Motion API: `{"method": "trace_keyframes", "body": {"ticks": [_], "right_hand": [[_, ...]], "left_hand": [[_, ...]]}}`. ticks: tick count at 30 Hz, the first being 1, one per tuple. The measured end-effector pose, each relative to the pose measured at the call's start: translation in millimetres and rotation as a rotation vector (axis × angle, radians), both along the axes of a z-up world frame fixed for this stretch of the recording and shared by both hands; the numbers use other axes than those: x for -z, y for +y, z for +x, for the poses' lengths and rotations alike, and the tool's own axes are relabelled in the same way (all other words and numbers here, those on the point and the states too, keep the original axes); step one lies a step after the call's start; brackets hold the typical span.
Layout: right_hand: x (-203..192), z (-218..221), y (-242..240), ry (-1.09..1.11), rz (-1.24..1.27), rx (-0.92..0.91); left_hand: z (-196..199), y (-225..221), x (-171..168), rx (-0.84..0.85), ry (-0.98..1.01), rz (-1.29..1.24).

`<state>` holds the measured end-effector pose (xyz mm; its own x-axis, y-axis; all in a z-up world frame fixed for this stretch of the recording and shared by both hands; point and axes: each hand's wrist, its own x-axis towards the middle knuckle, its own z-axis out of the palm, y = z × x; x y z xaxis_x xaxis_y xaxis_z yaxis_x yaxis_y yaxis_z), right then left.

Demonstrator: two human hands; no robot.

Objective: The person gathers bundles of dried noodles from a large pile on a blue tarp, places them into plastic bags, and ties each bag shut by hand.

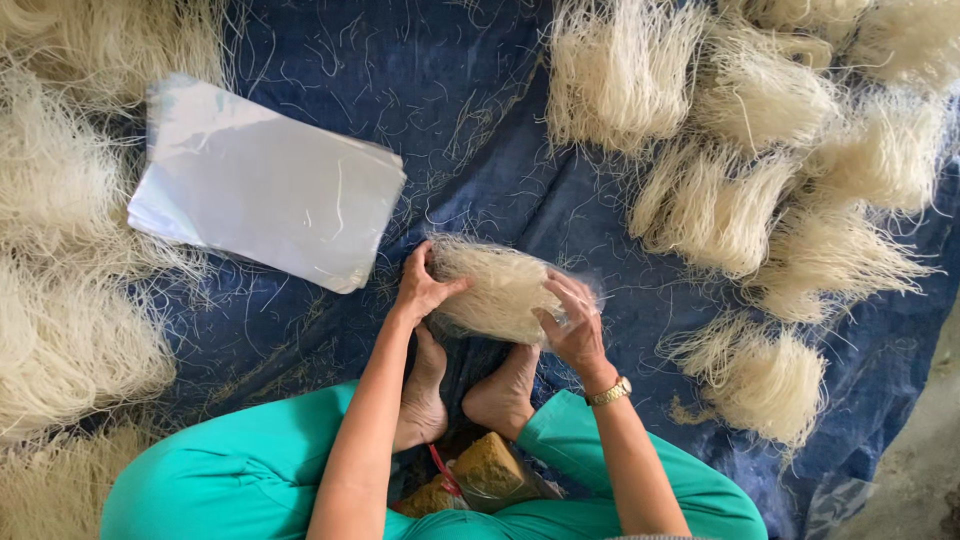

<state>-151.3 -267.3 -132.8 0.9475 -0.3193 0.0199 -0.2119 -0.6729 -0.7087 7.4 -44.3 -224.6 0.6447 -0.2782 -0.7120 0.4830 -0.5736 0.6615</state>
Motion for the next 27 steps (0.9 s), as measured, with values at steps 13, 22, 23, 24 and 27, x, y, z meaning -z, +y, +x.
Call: {"method": "trace_keyframes", "body": {"ticks": [13, 22, 23, 24, 27], "right_hand": [[52.8, -2.5, -15.0, 0.174, 0.017, 0.039], [62.4, 27.6, -27.5, 0.353, 0.118, -0.151], [39.3, 28.6, -24.2, 0.341, 0.119, -0.154], [15.9, 29.3, -20.4, 0.435, 0.384, -0.079], [-42.9, 36.4, -0.6, 0.510, 0.743, 0.042]], "left_hand": [[-8.5, -40.1, -1.2, -0.023, -0.223, 0.243], [-9.0, -48.9, -17.1, 0.090, -0.309, 0.132], [-5.8, -40.7, -13.8, 0.087, -0.321, 0.136], [-2.4, -32.0, -10.9, 0.106, -0.341, 0.055], [2.1, -14.5, -8.8, 0.177, -0.204, 0.017]]}}
